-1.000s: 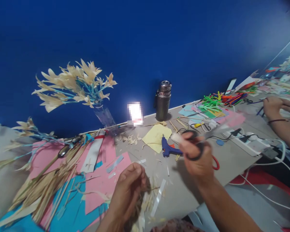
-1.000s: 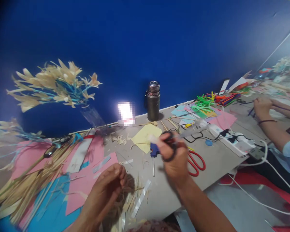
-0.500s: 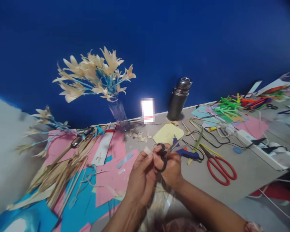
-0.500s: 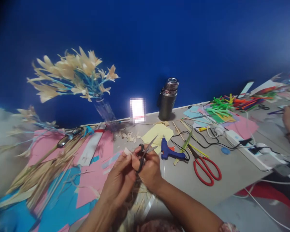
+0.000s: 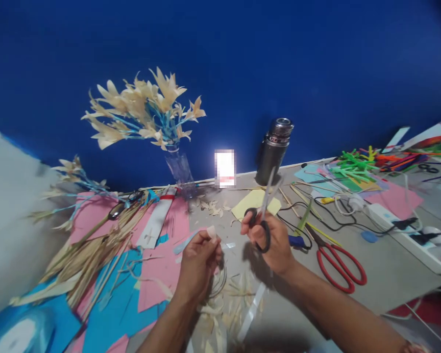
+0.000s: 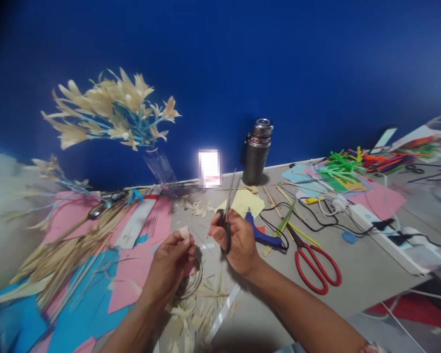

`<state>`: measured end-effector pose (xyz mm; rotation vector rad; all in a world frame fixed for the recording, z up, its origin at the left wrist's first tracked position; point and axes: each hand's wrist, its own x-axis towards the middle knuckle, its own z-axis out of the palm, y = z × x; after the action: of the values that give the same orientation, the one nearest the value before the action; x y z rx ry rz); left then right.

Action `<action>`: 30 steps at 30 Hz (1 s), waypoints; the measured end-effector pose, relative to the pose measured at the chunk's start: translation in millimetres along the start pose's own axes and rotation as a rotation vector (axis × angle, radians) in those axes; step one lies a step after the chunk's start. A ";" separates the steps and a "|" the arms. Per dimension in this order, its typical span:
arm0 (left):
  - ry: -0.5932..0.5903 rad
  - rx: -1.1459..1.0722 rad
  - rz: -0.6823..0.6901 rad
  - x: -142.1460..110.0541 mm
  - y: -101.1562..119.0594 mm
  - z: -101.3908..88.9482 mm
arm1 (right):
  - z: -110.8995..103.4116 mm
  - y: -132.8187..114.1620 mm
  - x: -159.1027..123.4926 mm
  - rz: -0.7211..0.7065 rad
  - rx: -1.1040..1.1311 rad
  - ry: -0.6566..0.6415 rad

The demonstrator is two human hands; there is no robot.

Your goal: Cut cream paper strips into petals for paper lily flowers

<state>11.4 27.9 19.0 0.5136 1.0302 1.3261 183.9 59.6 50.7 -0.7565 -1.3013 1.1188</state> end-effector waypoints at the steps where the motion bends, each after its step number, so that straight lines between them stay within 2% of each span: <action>1: -0.001 0.021 -0.012 0.3 -3.8 -0.4 | 2.1 9.9 -3.2 0.044 -0.035 -0.024; 3: 0.003 0.055 -0.037 0.2 -9.2 -0.2 | 4.9 26.0 -8.1 0.104 -0.096 -0.045; 6: 0.004 0.049 -0.044 0.2 -13.6 0.8 | 4.9 36.8 -12.0 0.124 -0.153 -0.073; 12: -0.046 -0.028 0.024 4.8 -18.3 -2.9 | 3.0 38.5 -17.3 0.058 -0.216 -0.140; 16: -0.063 -0.010 0.049 4.9 -17.5 -3.8 | 1.4 37.0 -13.1 0.078 -0.241 -0.100; 20: -0.061 -0.015 0.068 2.4 -17.8 -0.8 | -6.5 38.1 -4.2 0.142 -0.139 -0.098; 26: -0.075 0.002 0.114 -4.0 -15.8 2.2 | -8.3 44.4 -3.8 0.283 0.037 -0.326; 28: -0.076 0.010 0.115 -6.1 -14.1 3.5 | -2.7 45.3 -6.9 0.324 0.094 -0.329; 30: -0.077 0.023 0.100 -7.6 -13.7 4.8 | 3.4 46.0 -8.8 0.357 0.158 -0.277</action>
<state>23.4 18.8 12.6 0.6357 0.9682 1.3733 172.0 65.9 5.7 -0.7520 -1.3158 1.6409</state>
